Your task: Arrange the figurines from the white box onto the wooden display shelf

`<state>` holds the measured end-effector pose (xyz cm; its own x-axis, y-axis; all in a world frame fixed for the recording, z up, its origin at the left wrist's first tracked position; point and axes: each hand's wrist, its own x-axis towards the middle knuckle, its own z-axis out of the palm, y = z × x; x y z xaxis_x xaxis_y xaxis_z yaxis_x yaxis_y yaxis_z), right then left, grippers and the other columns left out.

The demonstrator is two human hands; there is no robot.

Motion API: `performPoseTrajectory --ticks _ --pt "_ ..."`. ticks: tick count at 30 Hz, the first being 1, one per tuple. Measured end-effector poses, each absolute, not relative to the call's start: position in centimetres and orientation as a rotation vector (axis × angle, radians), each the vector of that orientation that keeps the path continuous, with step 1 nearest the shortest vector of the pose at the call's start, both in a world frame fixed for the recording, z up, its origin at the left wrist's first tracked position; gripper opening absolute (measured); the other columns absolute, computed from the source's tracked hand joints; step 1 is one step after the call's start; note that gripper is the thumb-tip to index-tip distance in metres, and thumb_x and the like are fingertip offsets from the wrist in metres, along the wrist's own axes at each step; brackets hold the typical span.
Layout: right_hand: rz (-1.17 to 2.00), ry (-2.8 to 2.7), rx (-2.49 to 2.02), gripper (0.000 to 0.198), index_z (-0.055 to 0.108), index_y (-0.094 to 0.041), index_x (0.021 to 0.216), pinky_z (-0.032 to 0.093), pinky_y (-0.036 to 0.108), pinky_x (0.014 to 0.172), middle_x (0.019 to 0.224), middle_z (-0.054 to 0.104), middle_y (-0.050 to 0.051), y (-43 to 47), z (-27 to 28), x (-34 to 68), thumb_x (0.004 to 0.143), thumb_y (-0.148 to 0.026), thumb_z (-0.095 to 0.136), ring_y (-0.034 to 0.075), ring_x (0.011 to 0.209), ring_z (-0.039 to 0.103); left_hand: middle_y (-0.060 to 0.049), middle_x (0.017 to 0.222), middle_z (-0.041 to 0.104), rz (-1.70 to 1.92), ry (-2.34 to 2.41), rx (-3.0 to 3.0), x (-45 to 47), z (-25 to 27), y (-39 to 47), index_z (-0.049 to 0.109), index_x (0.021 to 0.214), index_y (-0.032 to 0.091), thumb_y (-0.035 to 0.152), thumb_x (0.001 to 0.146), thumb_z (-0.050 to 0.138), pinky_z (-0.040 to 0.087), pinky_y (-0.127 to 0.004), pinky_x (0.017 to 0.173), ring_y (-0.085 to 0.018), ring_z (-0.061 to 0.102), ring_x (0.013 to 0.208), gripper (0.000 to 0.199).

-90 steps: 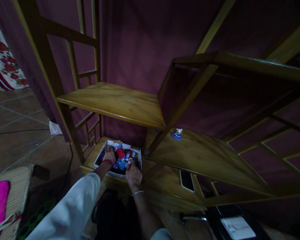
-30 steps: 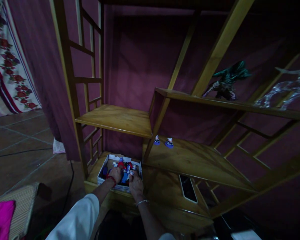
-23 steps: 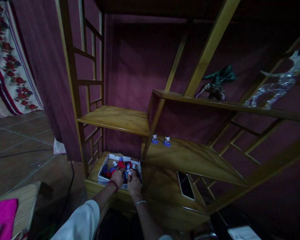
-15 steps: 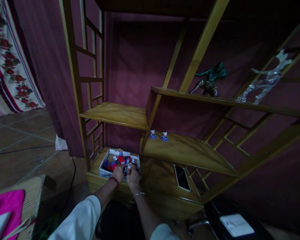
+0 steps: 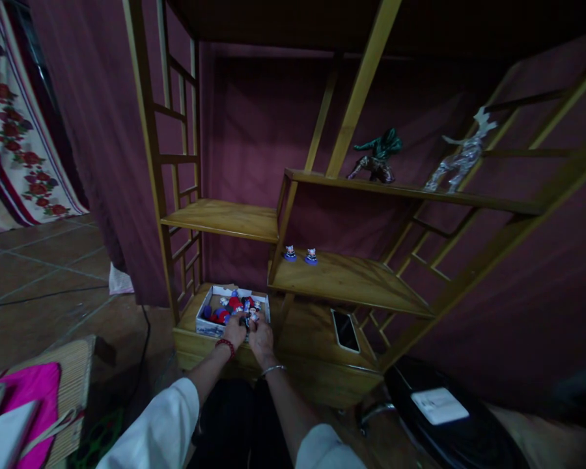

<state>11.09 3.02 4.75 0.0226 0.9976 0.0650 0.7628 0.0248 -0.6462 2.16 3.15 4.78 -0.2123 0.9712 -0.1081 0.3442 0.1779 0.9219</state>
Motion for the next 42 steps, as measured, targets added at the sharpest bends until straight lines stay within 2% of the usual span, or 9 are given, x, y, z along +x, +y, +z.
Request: performPoseTrajectory --ticks 4,8,13,18,26,31,35,39,42 --pt "0.588 -1.756 -1.772 0.030 0.049 -0.017 0.109 0.040 0.020 0.074 0.097 0.064 0.006 2.0 5.0 11.7 0.082 -0.019 0.038 0.015 0.090 0.058 -0.005 0.084 0.063 1.094 1.597 1.118 2.7 4.1 2.2 0.057 0.103 0.013 0.006 0.068 0.047 0.044 -0.023 0.070 -0.013 0.057 0.074 0.037" --pt "0.585 -1.721 -1.763 0.029 0.052 -0.016 0.107 0.040 0.020 0.073 0.094 0.064 0.006 1.1 5.5 12.1 0.083 -0.021 0.037 0.015 0.089 0.058 -0.003 0.076 0.063 1.169 1.502 1.019 3.2 3.5 1.1 0.055 0.108 0.015 0.006 0.066 0.049 0.045 -0.022 0.065 -0.011 0.057 0.065 0.044" --pt "0.528 -1.739 -1.754 0.029 0.052 -0.015 0.107 0.040 0.019 0.071 0.090 0.065 0.006 -0.2 6.4 12.5 0.082 -0.021 0.039 0.015 0.087 0.058 -0.002 0.076 0.062 1.280 1.296 0.794 3.5 3.9 -0.5 0.049 0.117 0.015 -0.006 0.057 0.043 0.043 -0.018 0.062 -0.008 0.055 0.062 0.064" --pt "0.513 -1.726 -1.762 0.029 0.051 -0.015 0.108 0.039 0.019 0.069 0.087 0.065 0.006 -1.7 7.0 13.0 0.082 -0.021 0.039 0.014 0.084 0.059 -0.003 0.085 0.063 1.340 1.143 0.660 3.9 5.1 -2.4 0.044 0.121 0.015 -0.009 0.055 0.043 0.043 -0.016 0.064 -0.006 0.056 0.065 0.070" --pt "0.529 -1.664 -1.696 0.027 0.051 -0.016 0.105 0.040 0.019 0.070 0.088 0.065 0.006 -3.6 7.7 14.2 0.081 -0.022 0.040 0.014 0.083 0.059 -0.005 0.092 0.063 1.371 1.047 0.675 5.0 6.2 -4.7 0.045 0.120 0.015 -0.008 0.056 0.052 0.045 -0.019 0.071 -0.008 0.058 0.073 0.069" --pt "0.528 -1.632 -1.624 0.024 0.052 -0.016 0.101 0.041 0.020 0.072 0.089 0.064 0.005 -4.3 7.9 14.7 0.080 -0.022 0.040 0.014 0.084 0.058 -0.006 0.097 0.061 1.384 1.027 0.681 5.4 5.8 -5.7 0.045 0.121 0.015 -0.004 0.061 0.056 0.046 -0.020 0.073 -0.010 0.058 0.079 0.064" --pt "0.521 -1.618 -1.562 0.023 0.052 -0.016 0.097 0.042 0.021 0.071 0.086 0.064 0.005 -4.3 7.9 14.8 0.081 -0.025 0.039 0.015 0.081 0.059 -0.006 0.098 0.061 1.407 1.012 0.650 5.4 5.6 -6.1 0.053 0.110 0.016 0.003 0.059 0.065 0.048 -0.022 0.071 -0.012 0.058 0.079 0.054" --pt "0.506 -1.622 -1.511 0.023 0.051 -0.017 0.098 0.043 0.023 0.070 0.085 0.064 0.006 -3.8 8.2 14.7 0.080 -0.025 0.039 0.016 0.079 0.060 -0.005 0.088 0.061 1.398 0.996 0.679 5.2 6.0 -6.1 0.058 0.096 0.015 0.008 0.056 0.070 0.048 -0.024 0.065 -0.012 0.057 0.071 0.042" --pt "0.511 -1.629 -1.485 0.024 0.050 -0.017 0.099 0.043 0.024 0.070 0.084 0.064 0.006 -3.4 8.4 14.7 0.080 -0.025 0.039 0.016 0.079 0.060 -0.002 0.075 0.061 1.388 1.052 0.725 5.1 6.6 -6.1 0.060 0.093 0.015 0.009 0.055 0.071 0.045 -0.021 0.058 -0.009 0.054 0.060 0.039"
